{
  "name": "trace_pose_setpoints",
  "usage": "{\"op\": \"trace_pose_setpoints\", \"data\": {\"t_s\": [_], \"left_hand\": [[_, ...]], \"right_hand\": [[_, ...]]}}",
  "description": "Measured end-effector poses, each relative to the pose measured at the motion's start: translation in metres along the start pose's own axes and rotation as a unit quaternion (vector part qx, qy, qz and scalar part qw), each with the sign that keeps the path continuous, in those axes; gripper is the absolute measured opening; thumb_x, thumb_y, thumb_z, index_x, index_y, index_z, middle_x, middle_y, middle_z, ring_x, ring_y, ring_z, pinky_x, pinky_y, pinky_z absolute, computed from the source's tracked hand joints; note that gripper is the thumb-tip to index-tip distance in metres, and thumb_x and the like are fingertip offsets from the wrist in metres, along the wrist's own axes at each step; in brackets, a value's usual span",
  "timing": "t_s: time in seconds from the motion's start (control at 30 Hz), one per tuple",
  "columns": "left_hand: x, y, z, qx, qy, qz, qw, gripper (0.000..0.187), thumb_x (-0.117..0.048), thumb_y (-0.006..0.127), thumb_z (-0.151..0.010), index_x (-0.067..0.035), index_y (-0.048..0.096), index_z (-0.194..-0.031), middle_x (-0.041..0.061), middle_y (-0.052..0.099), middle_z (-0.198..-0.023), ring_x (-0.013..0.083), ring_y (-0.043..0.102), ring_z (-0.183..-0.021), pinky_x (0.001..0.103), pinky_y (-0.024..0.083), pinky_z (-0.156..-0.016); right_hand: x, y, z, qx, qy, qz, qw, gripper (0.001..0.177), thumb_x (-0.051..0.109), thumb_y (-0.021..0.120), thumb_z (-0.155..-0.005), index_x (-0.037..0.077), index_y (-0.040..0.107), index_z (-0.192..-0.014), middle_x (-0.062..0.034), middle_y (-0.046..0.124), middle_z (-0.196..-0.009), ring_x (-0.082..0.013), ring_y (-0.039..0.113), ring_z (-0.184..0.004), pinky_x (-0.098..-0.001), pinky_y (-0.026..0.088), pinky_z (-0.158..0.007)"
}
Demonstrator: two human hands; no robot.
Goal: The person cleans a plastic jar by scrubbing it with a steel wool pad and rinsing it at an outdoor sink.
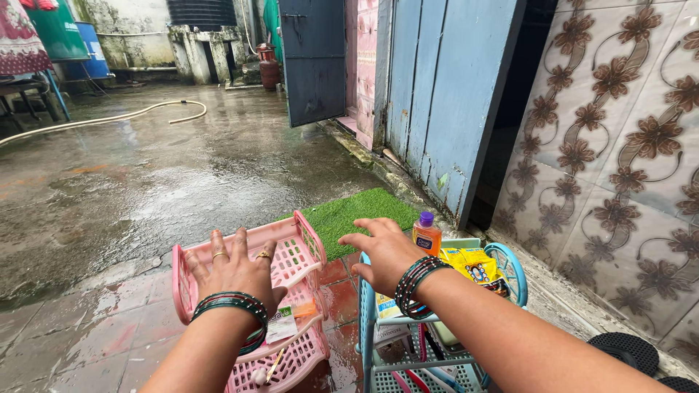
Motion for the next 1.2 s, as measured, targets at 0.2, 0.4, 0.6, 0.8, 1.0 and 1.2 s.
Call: {"op": "trace_pose_setpoints", "data": {"t_s": [0.2,0.4,0.6,0.8,1.0,1.2], "left_hand": [[-0.006,-0.001,0.0,-0.005,0.007,0.0,1.0,0.084,-0.061,0.069,-0.088,-0.043,0.026,-0.158,0.007,0.003,-0.171,0.0378,-0.007,-0.157,0.07,-0.002,-0.12],[-0.003,-0.002,0.001,-0.003,0.007,0.006,1.0,0.088,-0.064,0.07,-0.086,-0.043,0.024,-0.158,0.006,0.0,-0.171,0.0383,-0.006,-0.156,0.069,0.003,-0.118],[0.0,-0.001,-0.001,-0.012,0.004,-0.02,1.0,0.087,-0.062,0.072,-0.084,-0.047,0.025,-0.156,0.002,0.002,-0.171,0.0347,-0.003,-0.157,0.069,0.006,-0.118],[-0.001,-0.001,0.0,-0.02,0.005,-0.02,1.0,0.081,-0.061,0.07,-0.087,-0.045,0.029,-0.154,0.001,0.007,-0.17,0.0341,-0.001,-0.157,0.068,0.003,-0.119],[-0.017,0.001,-0.001,-0.008,0.02,-0.032,0.999,0.08,-0.061,0.067,-0.09,-0.046,0.026,-0.156,0.005,0.007,-0.171,0.0359,0.002,-0.157,0.067,0.001,-0.12],[-0.056,0.009,-0.006,0.015,0.053,-0.024,0.998,0.081,-0.058,0.065,-0.093,-0.043,0.019,-0.158,0.006,0.003,-0.169,0.0377,-0.002,-0.155,0.07,0.0,-0.118]], "right_hand": [[-0.005,-0.005,0.0,0.004,0.017,0.004,1.0,0.053,0.022,0.076,-0.084,0.026,0.061,-0.135,-0.0139,0.042,-0.152,-0.0379,0.034,-0.143,-0.0477,0.03,-0.117],[-0.016,-0.002,-0.002,-0.025,-0.01,-0.015,1.0,0.052,0.014,0.074,-0.081,0.026,0.064,-0.131,-0.0132,0.047,-0.149,-0.0365,0.046,-0.135,-0.0439,0.04,-0.111],[-0.03,-0.008,-0.009,-0.116,-0.02,-0.046,0.992,0.037,0.001,0.065,-0.082,0.02,0.078,-0.11,-0.0077,0.077,-0.11,-0.0259,0.073,-0.101,-0.0367,0.058,-0.087],[-0.056,-0.054,-0.009,-0.106,0.066,-0.076,0.989,0.012,0.024,0.078,-0.081,0.018,0.081,-0.091,-0.0056,0.078,-0.087,-0.0207,0.077,-0.078,-0.0342,0.061,-0.077],[-0.094,-0.07,0.002,-0.1,0.082,-0.021,0.991,0.017,0.028,0.074,-0.087,0.019,0.081,-0.099,-0.0078,0.078,-0.091,-0.0238,0.075,-0.082,-0.0368,0.059,-0.078],[-0.136,-0.07,0.016,-0.056,0.114,0.011,0.992,0.025,0.03,0.073,-0.085,0.022,0.079,-0.108,-0.0059,0.078,-0.102,-0.023,0.076,-0.09,-0.0374,0.059,-0.084]]}}
Point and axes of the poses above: each hand's wrist, its own z-axis away from the middle knuckle, its own y-axis out of the palm, x = y × z, the point moved 7 cm from there along -z, towards the middle knuckle
